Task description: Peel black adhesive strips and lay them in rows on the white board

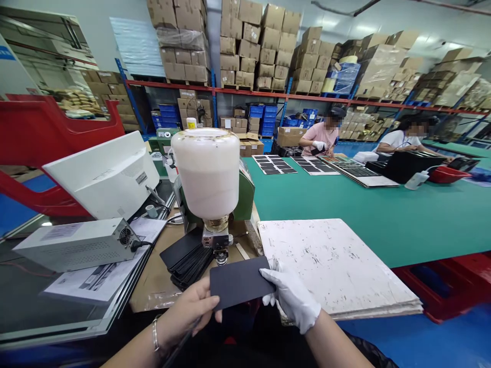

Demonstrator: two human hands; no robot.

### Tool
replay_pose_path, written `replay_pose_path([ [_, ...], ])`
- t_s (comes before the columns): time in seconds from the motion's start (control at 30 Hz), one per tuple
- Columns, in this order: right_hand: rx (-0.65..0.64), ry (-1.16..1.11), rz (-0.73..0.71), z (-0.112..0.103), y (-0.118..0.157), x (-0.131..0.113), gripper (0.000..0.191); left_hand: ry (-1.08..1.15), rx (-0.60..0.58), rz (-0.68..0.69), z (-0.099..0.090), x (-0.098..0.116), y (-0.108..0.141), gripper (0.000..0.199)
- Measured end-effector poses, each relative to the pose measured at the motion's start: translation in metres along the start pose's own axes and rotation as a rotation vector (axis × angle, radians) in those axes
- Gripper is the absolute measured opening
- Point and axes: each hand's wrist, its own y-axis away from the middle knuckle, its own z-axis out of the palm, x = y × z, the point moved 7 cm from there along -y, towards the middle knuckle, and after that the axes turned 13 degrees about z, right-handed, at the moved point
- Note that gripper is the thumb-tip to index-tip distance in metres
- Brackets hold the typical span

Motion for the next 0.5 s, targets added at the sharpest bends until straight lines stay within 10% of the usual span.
replay_pose_path([
  [0.27,-0.074,-0.173,0.102,-0.032,-0.003,-0.023,0.028,0.041,0.062,0.012,0.021,0.030,-0.042,0.034],
  [0.5,-0.184,0.049,0.016,0.049,-0.002,-0.035,0.030,-0.010,0.232,0.137,-0.032,0.056,0.006,0.025],
])
